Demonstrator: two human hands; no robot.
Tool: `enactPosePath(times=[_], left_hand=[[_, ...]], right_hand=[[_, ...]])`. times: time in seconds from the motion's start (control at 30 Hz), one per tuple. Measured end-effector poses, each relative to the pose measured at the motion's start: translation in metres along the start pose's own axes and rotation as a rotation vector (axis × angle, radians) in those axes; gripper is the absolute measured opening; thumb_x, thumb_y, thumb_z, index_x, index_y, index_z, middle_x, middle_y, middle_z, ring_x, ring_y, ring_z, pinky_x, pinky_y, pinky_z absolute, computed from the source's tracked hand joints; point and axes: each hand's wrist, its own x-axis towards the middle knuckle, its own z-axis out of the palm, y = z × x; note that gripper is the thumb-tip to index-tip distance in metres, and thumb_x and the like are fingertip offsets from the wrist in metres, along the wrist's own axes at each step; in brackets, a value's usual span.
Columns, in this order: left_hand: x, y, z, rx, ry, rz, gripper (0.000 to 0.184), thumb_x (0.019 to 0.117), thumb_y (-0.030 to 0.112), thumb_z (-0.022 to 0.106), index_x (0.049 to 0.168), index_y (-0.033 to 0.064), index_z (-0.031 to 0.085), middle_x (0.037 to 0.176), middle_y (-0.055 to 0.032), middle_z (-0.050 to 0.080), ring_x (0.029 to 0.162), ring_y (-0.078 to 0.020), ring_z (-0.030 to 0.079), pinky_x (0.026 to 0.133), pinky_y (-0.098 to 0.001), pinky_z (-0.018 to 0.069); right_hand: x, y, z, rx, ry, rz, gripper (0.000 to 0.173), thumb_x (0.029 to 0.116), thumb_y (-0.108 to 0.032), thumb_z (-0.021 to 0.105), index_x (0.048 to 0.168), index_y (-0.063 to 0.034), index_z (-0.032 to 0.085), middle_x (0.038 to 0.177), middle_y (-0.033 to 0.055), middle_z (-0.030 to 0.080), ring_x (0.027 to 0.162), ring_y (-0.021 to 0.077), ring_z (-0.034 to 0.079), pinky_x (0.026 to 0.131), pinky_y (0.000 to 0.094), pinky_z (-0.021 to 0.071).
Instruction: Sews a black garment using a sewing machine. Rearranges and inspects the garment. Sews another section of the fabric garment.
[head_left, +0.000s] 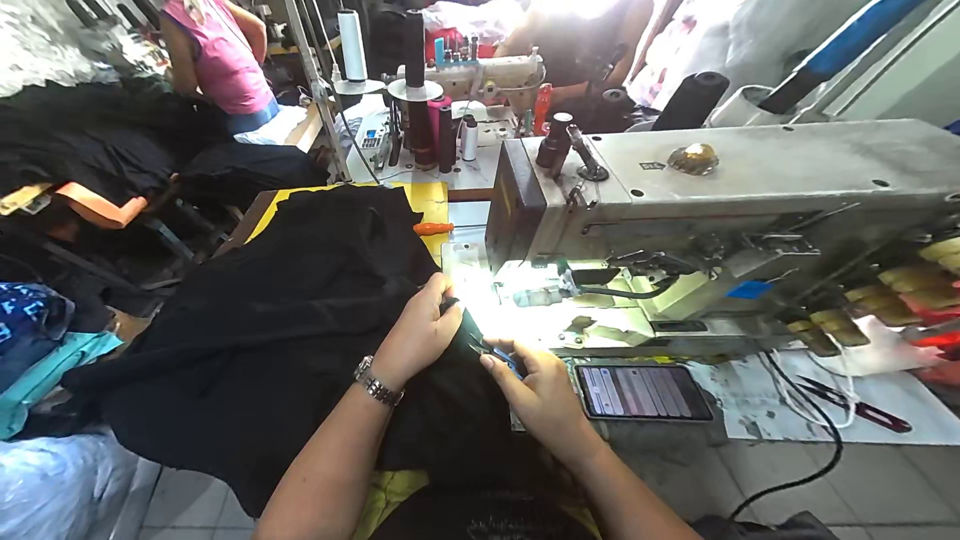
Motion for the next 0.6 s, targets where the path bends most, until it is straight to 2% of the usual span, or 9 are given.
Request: enactPosePath(times=[0.13,0.27,0.37,0.47,0.5,0.57,0.6], left_hand=[[0.001,-0.002,0.002,-0.010,-0.009,0.018,0.007,0.1021,0.015,0.054,0.100,0.0093,0.054,0.084,-0.0029,0.060,0.077,-0.0099,0.059,0.070,-0.0282,0.0498],[0.002,-0.001,0.003,-0.002,-0.009,0.031,0.008,0.1021,0.016,0.053,0.100,0.0092,0.055,0.085,-0.0025,0.059,0.078,-0.0096,0.058,0.071,-0.0277,0.0494],[0.002,-0.002,0.005,-0.016,-0.001,0.057,0.007,0.1017,0.016,0.054,0.099,0.0098,0.055,0.084,-0.0017,0.059,0.078,-0.0084,0.058,0.071,-0.0269,0.0493],[0.005,0.001,0.006,-0.040,-0.022,0.060,0.008,0.1017,0.017,0.054,0.100,0.0101,0.056,0.084,-0.0013,0.059,0.078,-0.0084,0.058,0.071,-0.0270,0.0497],[0.006,0.003,0.006,-0.054,-0.036,0.071,0.009,0.1020,0.018,0.054,0.100,0.0098,0.056,0.085,-0.0016,0.060,0.080,-0.0084,0.059,0.073,-0.0273,0.0502],[0.008,0.006,0.006,-0.085,-0.079,0.111,0.012,0.1029,0.020,0.054,0.101,0.0085,0.058,0.092,-0.0022,0.063,0.086,-0.0077,0.061,0.080,-0.0278,0.0516],[0.010,0.007,0.006,-0.095,-0.106,0.136,0.013,0.1031,0.021,0.055,0.102,0.0084,0.059,0.093,-0.0016,0.064,0.088,-0.0067,0.062,0.082,-0.0271,0.0522]], right_hand=[[0.003,0.000,0.000,0.106,-0.026,0.047,0.027,0.0987,-0.028,0.064,0.114,-0.0074,0.074,0.099,-0.0010,0.075,0.088,-0.0004,0.068,0.080,0.0169,0.0572],[0.005,0.002,-0.001,0.264,-0.004,0.110,0.020,0.0989,-0.020,0.064,0.108,-0.0062,0.075,0.092,-0.0020,0.075,0.081,0.0005,0.069,0.075,0.0174,0.0578],[0.004,0.004,-0.002,0.286,0.042,0.115,0.018,0.0979,-0.018,0.064,0.105,-0.0059,0.075,0.089,-0.0025,0.075,0.078,0.0010,0.069,0.073,0.0177,0.0581],[0.001,0.005,-0.004,0.180,0.105,0.147,0.024,0.0931,-0.031,0.068,0.102,-0.0098,0.072,0.078,-0.0085,0.066,0.065,-0.0033,0.057,0.060,0.0153,0.0499],[-0.001,0.006,-0.005,0.161,0.106,0.159,0.030,0.0911,-0.038,0.071,0.103,-0.0102,0.072,0.077,-0.0086,0.064,0.064,-0.0035,0.056,0.059,0.0154,0.0487],[-0.006,0.008,-0.003,0.169,0.072,0.174,0.040,0.0874,-0.047,0.076,0.103,-0.0102,0.073,0.083,-0.0065,0.066,0.071,-0.0020,0.059,0.065,0.0174,0.0515],[-0.007,0.010,-0.003,0.205,0.057,0.167,0.033,0.0872,-0.041,0.077,0.100,-0.0103,0.074,0.087,-0.0047,0.069,0.075,-0.0008,0.063,0.068,0.0181,0.0548]])
